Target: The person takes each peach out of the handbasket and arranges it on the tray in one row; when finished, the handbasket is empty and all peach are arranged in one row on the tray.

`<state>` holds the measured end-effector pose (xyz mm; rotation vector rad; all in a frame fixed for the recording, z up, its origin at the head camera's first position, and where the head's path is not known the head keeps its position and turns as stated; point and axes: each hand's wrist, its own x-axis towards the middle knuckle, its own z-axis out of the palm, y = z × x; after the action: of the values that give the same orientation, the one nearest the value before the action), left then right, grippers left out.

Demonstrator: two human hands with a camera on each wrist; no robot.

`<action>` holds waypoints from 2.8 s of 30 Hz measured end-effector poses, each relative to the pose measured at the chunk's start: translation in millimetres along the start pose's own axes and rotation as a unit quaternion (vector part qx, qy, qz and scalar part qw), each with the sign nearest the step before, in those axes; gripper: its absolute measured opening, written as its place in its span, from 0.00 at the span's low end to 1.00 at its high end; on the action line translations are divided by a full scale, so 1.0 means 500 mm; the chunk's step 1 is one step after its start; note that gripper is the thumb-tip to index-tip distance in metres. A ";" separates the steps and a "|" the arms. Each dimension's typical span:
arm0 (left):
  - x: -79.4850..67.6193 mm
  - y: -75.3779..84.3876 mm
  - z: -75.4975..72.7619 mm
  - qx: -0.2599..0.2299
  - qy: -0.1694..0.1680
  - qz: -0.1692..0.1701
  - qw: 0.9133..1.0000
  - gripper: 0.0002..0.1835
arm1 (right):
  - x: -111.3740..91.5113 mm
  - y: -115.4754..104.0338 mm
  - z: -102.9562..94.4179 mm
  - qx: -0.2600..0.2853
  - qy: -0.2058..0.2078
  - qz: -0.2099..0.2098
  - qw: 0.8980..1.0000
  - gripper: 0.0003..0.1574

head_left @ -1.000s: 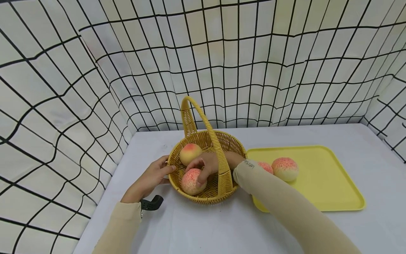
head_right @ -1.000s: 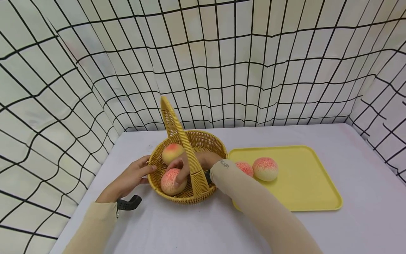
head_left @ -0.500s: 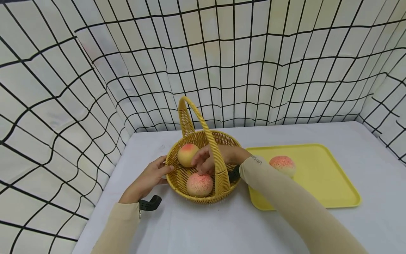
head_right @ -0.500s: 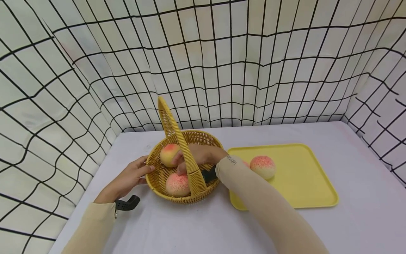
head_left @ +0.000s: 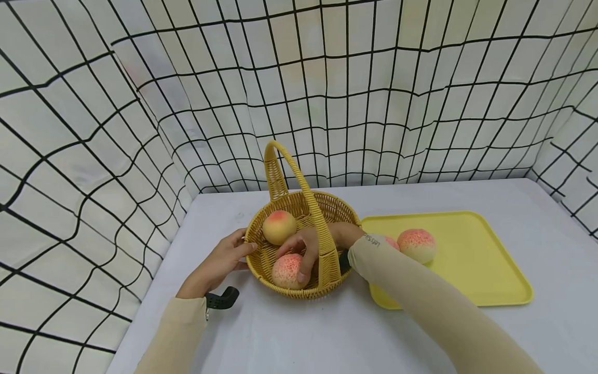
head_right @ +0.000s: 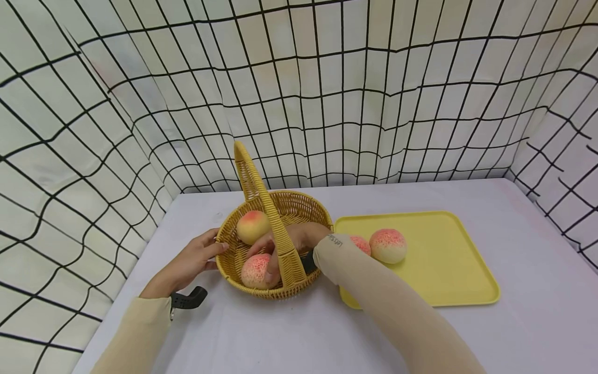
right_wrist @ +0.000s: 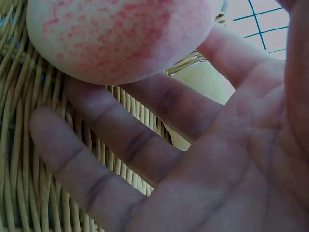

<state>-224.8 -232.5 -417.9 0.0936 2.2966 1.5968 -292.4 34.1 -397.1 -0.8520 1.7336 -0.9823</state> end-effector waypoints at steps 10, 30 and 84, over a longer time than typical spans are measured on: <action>0.001 0.003 0.003 0.000 -0.002 0.003 1.000 0.33 | -0.007 0.006 0.000 0.019 0.000 -0.002 1.000 0.38; 0.000 0.001 0.002 0.000 0.002 0.003 1.000 0.33 | -0.052 0.010 -0.021 -0.002 0.053 -0.054 0.997 0.35; -0.001 -0.005 -0.002 0.001 -0.011 0.006 1.000 0.34 | -0.413 0.085 -0.100 -0.001 0.336 0.000 0.942 0.34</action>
<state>-224.5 -234.1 -419.6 0.1237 2.2865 1.5903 -278.1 243.7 -344.0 -0.5381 2.2987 -1.3761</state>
